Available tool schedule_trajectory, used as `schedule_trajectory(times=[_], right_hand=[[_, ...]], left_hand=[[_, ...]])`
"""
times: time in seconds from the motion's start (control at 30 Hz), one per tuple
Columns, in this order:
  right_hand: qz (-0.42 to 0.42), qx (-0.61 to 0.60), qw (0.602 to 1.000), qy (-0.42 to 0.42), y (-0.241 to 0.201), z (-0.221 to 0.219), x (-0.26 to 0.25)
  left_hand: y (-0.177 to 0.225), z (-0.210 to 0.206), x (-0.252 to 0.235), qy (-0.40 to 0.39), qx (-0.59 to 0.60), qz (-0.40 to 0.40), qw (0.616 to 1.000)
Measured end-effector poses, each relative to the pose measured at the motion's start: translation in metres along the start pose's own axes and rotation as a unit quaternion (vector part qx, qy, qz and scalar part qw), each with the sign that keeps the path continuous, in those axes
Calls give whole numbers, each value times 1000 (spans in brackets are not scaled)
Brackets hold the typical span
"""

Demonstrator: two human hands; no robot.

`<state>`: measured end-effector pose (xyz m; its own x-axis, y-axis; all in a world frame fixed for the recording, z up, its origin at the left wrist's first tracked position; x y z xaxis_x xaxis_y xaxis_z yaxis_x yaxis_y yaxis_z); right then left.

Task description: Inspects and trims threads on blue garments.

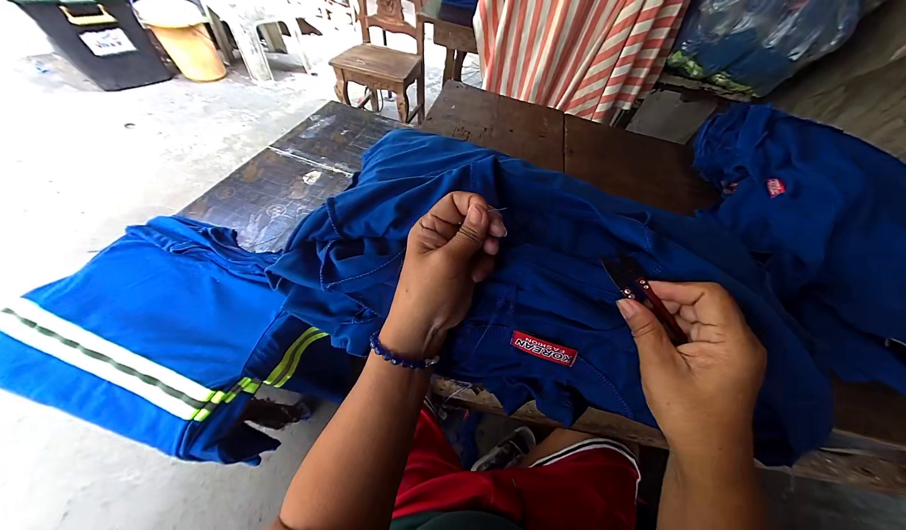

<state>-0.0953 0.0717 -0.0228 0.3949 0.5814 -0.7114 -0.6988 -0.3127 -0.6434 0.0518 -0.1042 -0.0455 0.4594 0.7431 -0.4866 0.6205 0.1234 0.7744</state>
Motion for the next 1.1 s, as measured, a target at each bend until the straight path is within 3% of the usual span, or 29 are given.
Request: schedule_trajectory(times=[0.17, 0.33, 0.63, 0.7, 0.8, 0.9, 0.97, 1.1], right_hand=[[31, -25, 999, -32, -15, -5, -1], [51, 38, 995, -78, -27, -29, -1], [98, 133, 983, -77, -25, -49, -7], [81, 90, 990, -69, -15, -46, -7], [14, -102, 993, -50, 5, -32, -11], [-77, -290, 954, 4, 12, -24, -15], [-112, -351, 929, 22, 12, -22, -16], [-128, -386, 913, 22, 13, -22, -15]], left_hand=[[0, 0, 0, 1, 40, -3, 999], [-1, 0, 0, 0, 50, -18, 999], [7, -2, 12, -31, 28, -14, 999], [6, 0, 11, -31, 61, -12, 998], [2, 9, 7, -6, 103, -24, 994], [12, 15, 17, -21, -35, -90, 995], [25, 15, 25, -46, -197, -154, 967], [40, 12, 26, -80, -547, -209, 807]])
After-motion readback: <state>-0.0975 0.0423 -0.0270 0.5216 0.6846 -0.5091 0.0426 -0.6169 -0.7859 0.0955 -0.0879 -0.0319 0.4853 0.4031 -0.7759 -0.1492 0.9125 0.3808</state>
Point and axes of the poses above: each hand's wrist, its own x-axis away from the middle knuckle, its own z-axis out of the back of the hand, y = z × x, the point moved 4 cm from there along -x, towards the middle knuckle, and after that the axes turned 13 degrees about -x, right-handed, at the moved point
